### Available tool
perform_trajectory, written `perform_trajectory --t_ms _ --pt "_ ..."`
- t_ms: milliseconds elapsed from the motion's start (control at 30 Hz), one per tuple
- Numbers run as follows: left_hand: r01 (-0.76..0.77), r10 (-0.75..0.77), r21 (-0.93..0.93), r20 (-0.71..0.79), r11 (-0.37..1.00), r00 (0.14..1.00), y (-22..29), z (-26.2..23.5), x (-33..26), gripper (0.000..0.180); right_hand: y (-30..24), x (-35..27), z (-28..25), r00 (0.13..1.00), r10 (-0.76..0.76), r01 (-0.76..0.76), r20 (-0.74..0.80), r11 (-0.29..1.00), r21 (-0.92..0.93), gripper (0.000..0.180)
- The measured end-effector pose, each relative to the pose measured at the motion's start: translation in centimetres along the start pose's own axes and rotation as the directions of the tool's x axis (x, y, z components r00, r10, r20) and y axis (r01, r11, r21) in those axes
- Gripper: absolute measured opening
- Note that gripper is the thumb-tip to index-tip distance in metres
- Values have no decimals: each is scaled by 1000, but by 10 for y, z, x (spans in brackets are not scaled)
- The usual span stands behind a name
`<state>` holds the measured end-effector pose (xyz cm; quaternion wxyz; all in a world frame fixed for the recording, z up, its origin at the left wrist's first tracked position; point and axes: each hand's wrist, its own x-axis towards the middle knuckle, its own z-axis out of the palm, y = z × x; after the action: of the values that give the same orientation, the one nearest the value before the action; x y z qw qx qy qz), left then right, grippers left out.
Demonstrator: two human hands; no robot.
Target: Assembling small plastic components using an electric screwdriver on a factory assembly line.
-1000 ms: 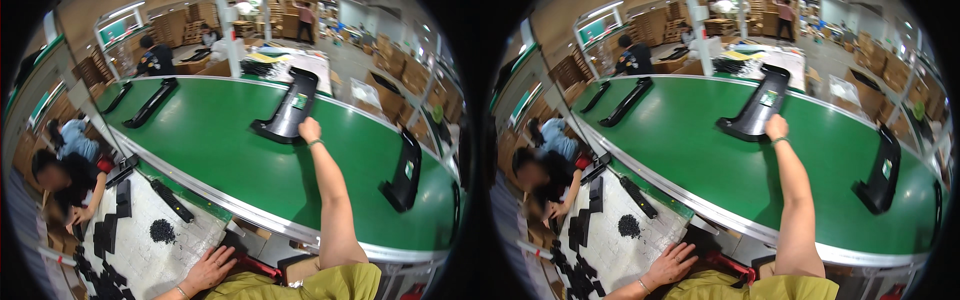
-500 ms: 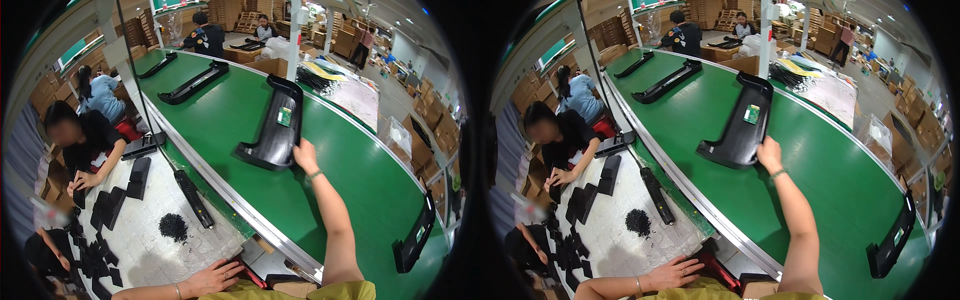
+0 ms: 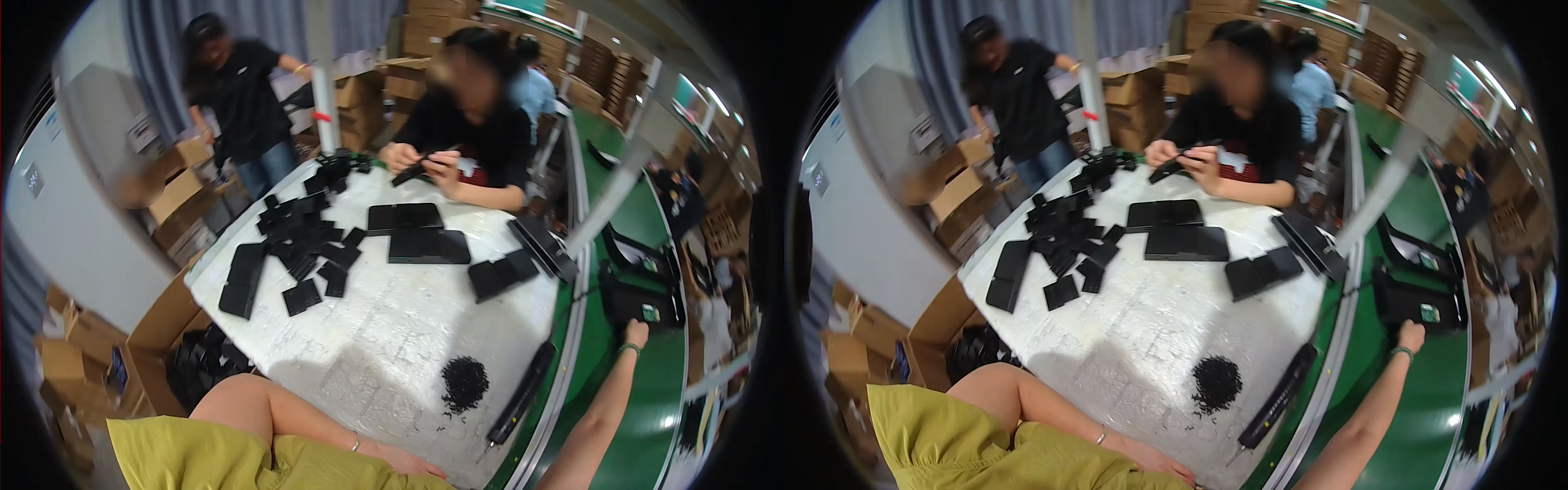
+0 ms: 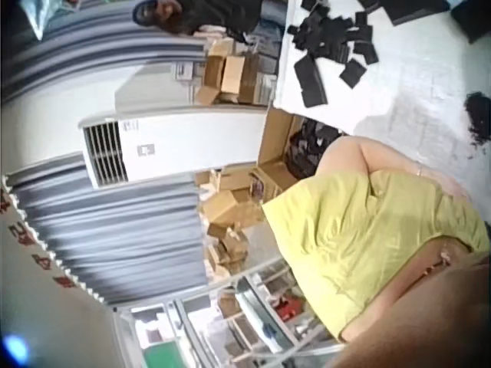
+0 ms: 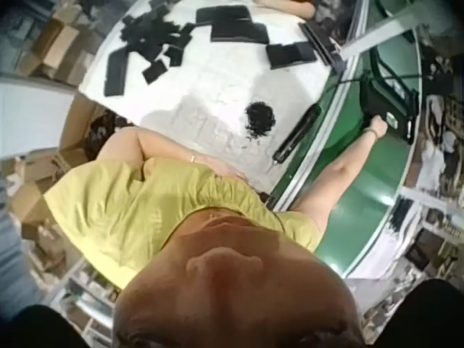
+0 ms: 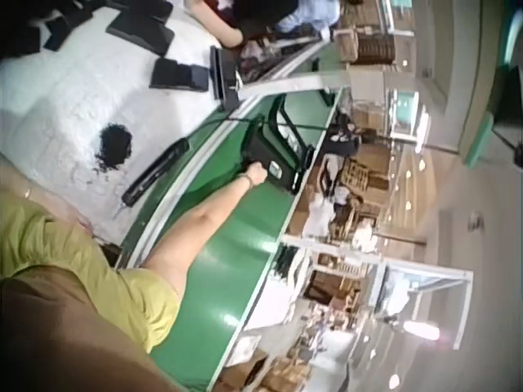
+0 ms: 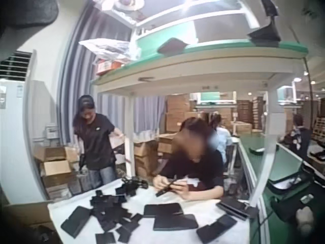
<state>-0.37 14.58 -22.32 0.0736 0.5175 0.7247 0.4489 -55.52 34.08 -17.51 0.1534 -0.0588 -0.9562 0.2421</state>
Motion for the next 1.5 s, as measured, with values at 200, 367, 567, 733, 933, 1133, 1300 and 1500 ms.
perform_trajectory --t_ms 200,367,567,733,933,1133,1300,1500 --pt "110 -119 -148 -53 983 991 -6 13 -2 48 0 61 63 897 -71 -265 436 702 661 73" --pt "169 -220 -402 -85 900 972 2 6 -12 42 15 -27 -1 958 -52 -175 282 674 718 50" --pt "-15 9 302 21 953 1000 39 -40 2 22 -87 -221 -118 909 -232 -100 347 687 719 34" --pt "9 -19 281 33 960 999 44 -45 3 19 -133 -324 -134 863 -410 456 296 883 -107 64" --pt "-401 367 36 -482 916 796 190 -140 -21 19 -126 -337 -101 909 -224 320 352 916 -243 71" --pt "-141 157 87 -768 986 621 289 -215 -52 18 -123 -343 -104 956 -32 99 292 972 -215 61" --pt "357 -151 96 -782 929 605 239 -244 -110 21 -136 -354 -113 963 -52 90 263 987 -136 55" --pt "646 -186 319 -786 694 589 -2 -295 -38 57 -127 -354 -102 972 -63 78 226 995 -60 51"
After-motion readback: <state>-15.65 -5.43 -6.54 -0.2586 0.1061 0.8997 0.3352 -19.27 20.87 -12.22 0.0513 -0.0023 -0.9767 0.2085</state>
